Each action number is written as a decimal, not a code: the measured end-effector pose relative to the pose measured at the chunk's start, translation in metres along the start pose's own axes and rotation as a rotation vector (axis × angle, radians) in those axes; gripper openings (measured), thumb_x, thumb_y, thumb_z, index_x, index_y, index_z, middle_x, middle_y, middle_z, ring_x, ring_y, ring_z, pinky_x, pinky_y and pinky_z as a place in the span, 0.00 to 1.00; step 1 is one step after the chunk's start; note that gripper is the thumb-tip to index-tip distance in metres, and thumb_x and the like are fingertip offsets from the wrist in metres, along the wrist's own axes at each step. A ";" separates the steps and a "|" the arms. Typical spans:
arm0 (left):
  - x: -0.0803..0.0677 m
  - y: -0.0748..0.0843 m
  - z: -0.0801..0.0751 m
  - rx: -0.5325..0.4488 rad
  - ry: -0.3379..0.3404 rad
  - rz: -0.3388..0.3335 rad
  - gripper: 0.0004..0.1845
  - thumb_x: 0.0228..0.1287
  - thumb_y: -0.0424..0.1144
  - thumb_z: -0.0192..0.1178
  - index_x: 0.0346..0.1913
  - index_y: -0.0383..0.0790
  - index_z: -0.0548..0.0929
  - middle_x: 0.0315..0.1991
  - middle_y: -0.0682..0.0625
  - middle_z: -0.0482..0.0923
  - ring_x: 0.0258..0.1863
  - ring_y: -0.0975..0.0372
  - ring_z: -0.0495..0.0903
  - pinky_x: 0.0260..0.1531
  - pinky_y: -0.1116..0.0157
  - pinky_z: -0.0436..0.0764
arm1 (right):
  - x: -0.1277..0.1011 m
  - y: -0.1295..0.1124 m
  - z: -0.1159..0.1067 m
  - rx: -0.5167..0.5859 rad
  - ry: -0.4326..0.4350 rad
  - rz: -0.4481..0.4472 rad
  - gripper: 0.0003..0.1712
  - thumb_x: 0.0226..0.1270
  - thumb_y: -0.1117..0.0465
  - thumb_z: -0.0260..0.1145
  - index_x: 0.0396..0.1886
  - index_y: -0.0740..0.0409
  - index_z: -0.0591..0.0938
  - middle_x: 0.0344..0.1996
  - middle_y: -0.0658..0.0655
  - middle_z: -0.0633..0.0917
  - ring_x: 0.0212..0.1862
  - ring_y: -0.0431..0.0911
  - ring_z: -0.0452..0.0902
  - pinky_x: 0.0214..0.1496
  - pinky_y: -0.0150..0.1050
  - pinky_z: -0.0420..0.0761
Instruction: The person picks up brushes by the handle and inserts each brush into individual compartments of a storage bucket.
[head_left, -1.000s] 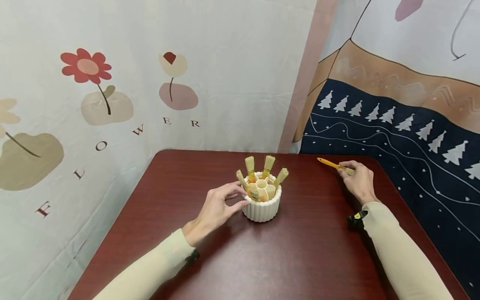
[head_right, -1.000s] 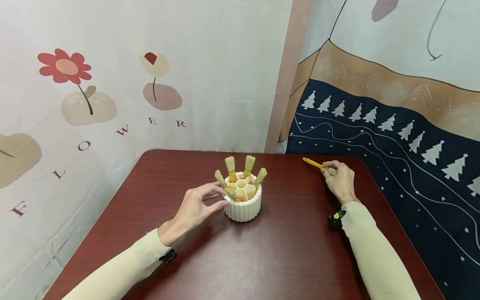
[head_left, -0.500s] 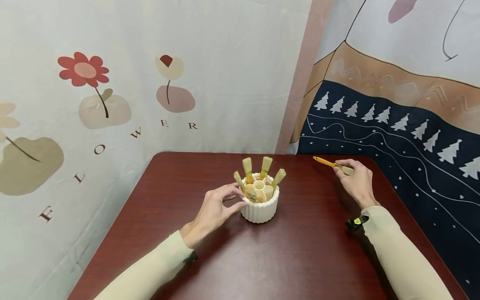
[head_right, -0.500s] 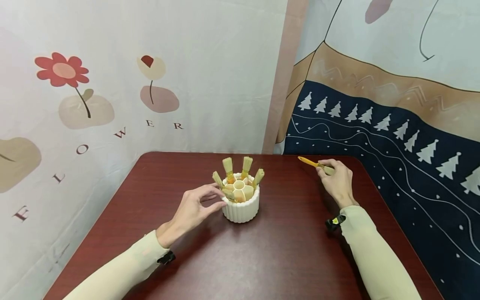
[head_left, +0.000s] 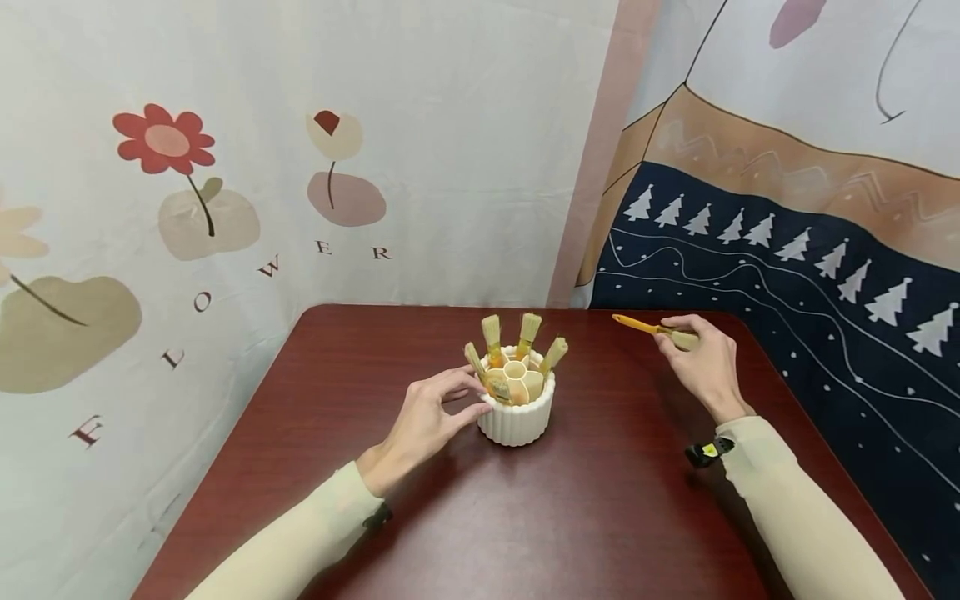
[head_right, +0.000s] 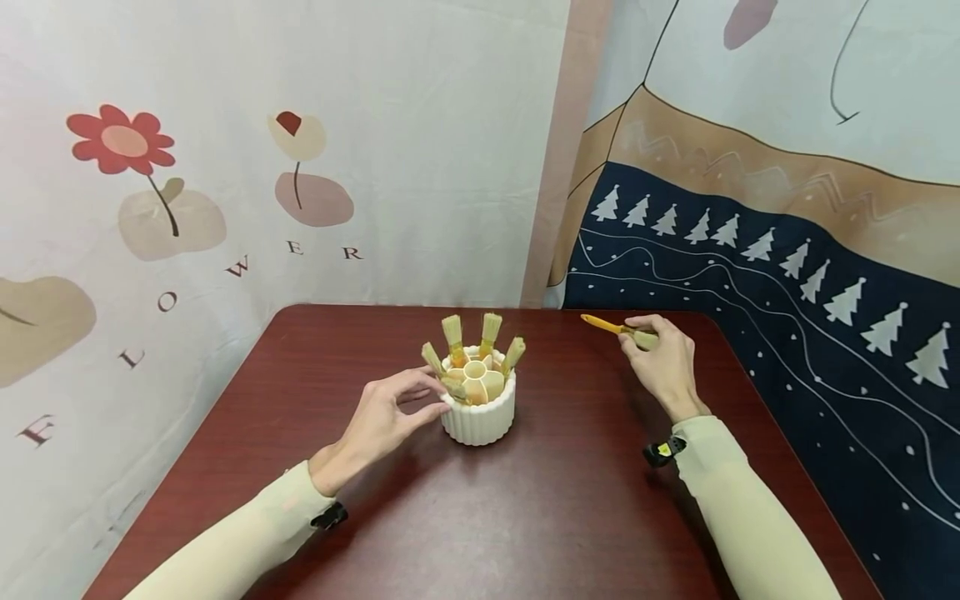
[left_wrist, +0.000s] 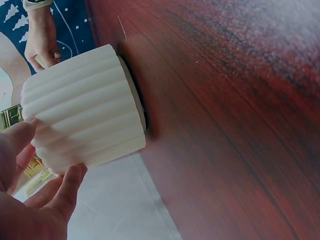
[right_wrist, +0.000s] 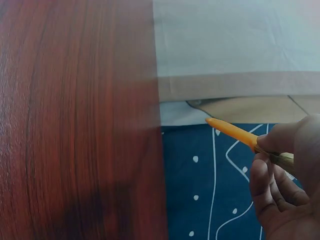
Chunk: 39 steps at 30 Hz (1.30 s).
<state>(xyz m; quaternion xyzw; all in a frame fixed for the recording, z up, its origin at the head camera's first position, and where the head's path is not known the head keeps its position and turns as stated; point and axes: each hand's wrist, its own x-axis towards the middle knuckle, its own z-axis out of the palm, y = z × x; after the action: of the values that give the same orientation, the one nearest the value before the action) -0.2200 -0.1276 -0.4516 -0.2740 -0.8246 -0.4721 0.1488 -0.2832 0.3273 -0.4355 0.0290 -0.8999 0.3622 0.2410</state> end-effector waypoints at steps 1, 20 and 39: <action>0.000 0.000 0.000 0.001 0.001 0.000 0.12 0.66 0.36 0.87 0.48 0.44 0.96 0.54 0.49 0.97 0.72 0.46 0.92 0.61 0.60 0.95 | -0.001 -0.002 0.000 0.006 0.001 -0.001 0.18 0.81 0.57 0.80 0.64 0.58 0.92 0.57 0.70 0.95 0.53 0.67 0.95 0.44 0.08 0.72; 0.000 -0.004 0.002 -0.011 -0.001 -0.021 0.11 0.67 0.35 0.87 0.48 0.44 0.96 0.55 0.48 0.97 0.72 0.47 0.91 0.62 0.60 0.94 | -0.013 -0.026 -0.003 0.028 0.054 -0.077 0.14 0.76 0.59 0.84 0.56 0.55 0.95 0.53 0.63 0.97 0.44 0.24 0.83 0.43 0.11 0.76; 0.001 -0.005 0.002 -0.018 -0.004 -0.031 0.12 0.67 0.35 0.87 0.49 0.43 0.96 0.55 0.48 0.97 0.72 0.47 0.91 0.62 0.60 0.94 | -0.024 -0.052 -0.004 0.074 0.086 -0.174 0.15 0.73 0.61 0.86 0.56 0.50 0.96 0.51 0.58 0.97 0.42 0.24 0.82 0.44 0.16 0.80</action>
<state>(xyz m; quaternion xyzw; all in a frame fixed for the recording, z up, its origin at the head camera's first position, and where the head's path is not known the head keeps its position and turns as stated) -0.2243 -0.1279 -0.4556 -0.2635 -0.8247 -0.4812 0.1375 -0.2486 0.2890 -0.4108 0.1006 -0.8688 0.3738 0.3087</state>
